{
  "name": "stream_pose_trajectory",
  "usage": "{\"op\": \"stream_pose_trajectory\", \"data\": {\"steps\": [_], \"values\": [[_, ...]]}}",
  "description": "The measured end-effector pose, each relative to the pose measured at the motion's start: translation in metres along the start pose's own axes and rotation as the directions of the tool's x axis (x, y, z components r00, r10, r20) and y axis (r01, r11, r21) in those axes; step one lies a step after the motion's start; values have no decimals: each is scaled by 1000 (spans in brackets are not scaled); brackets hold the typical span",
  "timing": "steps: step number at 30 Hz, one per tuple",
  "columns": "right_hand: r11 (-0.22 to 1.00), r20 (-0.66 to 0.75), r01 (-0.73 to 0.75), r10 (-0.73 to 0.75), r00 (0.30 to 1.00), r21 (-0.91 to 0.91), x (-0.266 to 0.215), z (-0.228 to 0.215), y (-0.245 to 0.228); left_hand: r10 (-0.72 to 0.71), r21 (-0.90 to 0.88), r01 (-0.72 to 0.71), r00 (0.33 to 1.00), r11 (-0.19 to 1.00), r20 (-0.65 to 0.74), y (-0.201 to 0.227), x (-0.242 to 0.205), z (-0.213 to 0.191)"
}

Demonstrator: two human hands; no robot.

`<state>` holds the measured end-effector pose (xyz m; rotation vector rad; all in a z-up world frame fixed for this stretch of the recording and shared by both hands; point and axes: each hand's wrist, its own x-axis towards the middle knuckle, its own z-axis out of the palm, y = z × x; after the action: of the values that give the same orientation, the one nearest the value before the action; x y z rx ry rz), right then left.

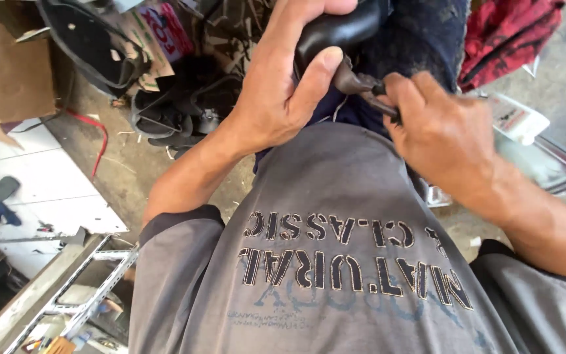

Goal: The person holds a black sandal on their lap and uses a hammer to repeatedly strike the sole and heel area. They rotate the sandal to work on different sections of the sole while continuing to hammer it.

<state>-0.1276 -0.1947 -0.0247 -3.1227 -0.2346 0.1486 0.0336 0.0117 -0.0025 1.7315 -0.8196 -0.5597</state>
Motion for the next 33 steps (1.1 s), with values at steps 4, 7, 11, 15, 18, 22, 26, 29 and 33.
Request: {"op": "stream_pose_trajectory", "data": {"steps": [4, 7, 11, 15, 18, 22, 26, 29, 33], "values": [[991, -67, 79, -72, 995, 109, 31, -11, 15, -32, 115, 40, 997, 993, -70, -15, -5, -6], [768, -45, 159, -167, 985, 620, 50, 5, 18, -29, 49, 33, 996, 998, -83, -23, -5, -10], [668, -121, 115, -39, 992, 735, 48, 38, -6, -66, -14, 65, 988, 998, -136, -30, -8, -10], [812, -278, 97, 83, 957, 576, 38, 55, -26, -90, -14, 89, 985, 996, -148, -32, -9, -7], [844, -296, 55, 125, 947, 534, 38, 51, -36, -70, -7, 70, 985, 998, -156, -34, -9, -8], [806, -201, -27, 179, 963, 591, 32, 37, -55, -53, -30, 49, 987, 998, -153, -28, -15, -6], [309, 214, -193, -37, 976, 931, 57, 23, -42, -150, -215, 132, 986, 968, -68, -21, -16, -16], [347, 160, -117, -99, 982, 931, 68, 28, -31, -141, -156, 121, 982, 980, -128, -23, -10, -12], [745, 397, -135, -185, 899, 653, 19, 34, 2, -24, 13, 29, 962, 1000, -274, -29, 1, -13]]}}
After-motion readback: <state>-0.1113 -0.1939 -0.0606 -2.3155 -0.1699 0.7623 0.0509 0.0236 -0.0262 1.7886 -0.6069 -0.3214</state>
